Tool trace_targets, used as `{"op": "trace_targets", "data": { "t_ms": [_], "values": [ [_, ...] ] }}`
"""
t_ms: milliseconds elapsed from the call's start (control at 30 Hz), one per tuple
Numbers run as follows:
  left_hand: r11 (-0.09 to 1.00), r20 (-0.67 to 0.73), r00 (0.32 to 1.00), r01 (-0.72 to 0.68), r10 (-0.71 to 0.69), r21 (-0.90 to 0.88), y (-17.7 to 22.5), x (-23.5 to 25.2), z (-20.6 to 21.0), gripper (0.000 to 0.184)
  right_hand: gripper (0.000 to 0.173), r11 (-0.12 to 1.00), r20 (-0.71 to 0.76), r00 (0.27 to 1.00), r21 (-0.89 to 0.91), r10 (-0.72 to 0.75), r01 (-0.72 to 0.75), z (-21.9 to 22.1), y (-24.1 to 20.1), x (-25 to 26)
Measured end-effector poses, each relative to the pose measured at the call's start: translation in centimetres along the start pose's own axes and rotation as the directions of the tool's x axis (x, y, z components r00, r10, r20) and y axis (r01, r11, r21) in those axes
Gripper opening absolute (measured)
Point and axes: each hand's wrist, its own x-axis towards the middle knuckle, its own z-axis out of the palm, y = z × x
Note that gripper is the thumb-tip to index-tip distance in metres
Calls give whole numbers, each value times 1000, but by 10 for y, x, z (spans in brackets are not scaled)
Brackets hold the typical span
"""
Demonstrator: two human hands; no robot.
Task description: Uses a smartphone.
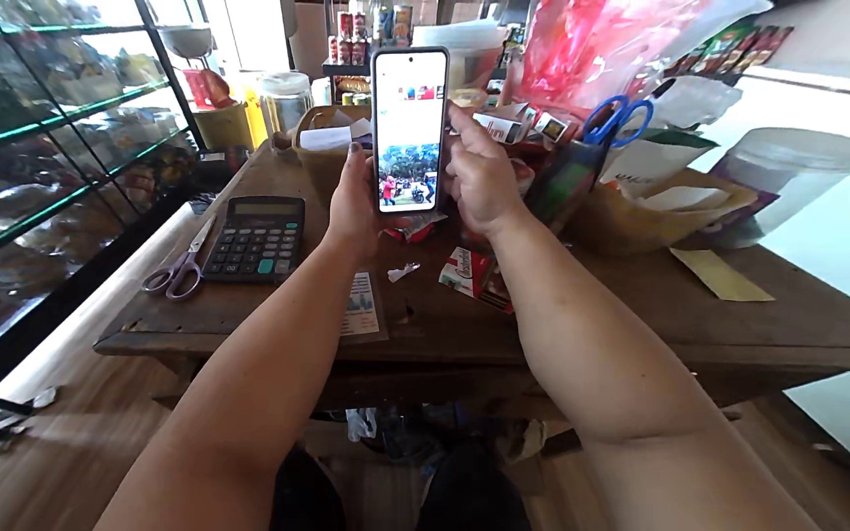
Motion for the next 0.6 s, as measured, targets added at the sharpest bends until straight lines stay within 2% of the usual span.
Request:
{"op": "trace_targets", "data": {
  "t_ms": [167, 300, 600],
  "values": [
    [1000, -13, 1000, 13, -13, -7, 1, -1, 1, 71, 66, 995, 0, 999, -86, 53, -53, 2, -10, -7],
    [1000, -17, 1000, 5, -5, -10, 1, -2, 1, 69, 69, 1000, 14, 1000, -15, -10, 11, -2, 1, 0],
    [1000, -13, 1000, 9, -9, -11, 0, -1, 1, 71, 70, 1000, 32, 999, -6, -17, 17, -2, -1, -2]
  ]
}}
